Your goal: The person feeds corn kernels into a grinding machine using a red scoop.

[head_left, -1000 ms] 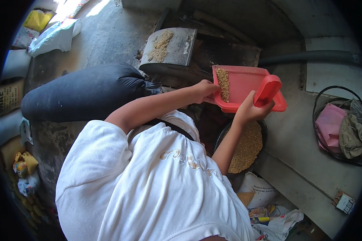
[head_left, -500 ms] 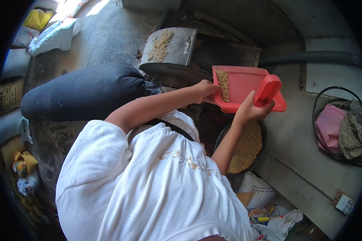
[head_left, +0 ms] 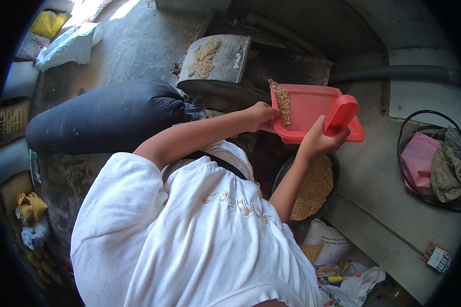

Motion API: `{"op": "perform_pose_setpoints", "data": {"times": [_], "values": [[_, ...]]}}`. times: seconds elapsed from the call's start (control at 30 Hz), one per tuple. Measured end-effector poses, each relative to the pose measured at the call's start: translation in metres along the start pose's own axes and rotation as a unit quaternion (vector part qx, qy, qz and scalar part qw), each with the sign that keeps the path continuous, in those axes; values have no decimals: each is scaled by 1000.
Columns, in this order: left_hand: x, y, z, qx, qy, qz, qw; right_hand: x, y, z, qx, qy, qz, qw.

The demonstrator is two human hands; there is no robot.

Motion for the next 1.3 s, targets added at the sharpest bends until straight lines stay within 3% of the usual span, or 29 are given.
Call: {"op": "perform_pose_setpoints", "data": {"times": [1.3], "values": [[0,-1,0,-9,0,-8,1000,-4,0,2,-1,-12,10,1000]]}}
Point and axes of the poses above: each hand's wrist, its own z-axis towards the middle knuckle, its own y-axis out of the palm, x = y × z, the point moved 3 cm from there along z, towards the middle knuckle, and after that the axes turned 5 degrees about x, right-handed, at the moved point
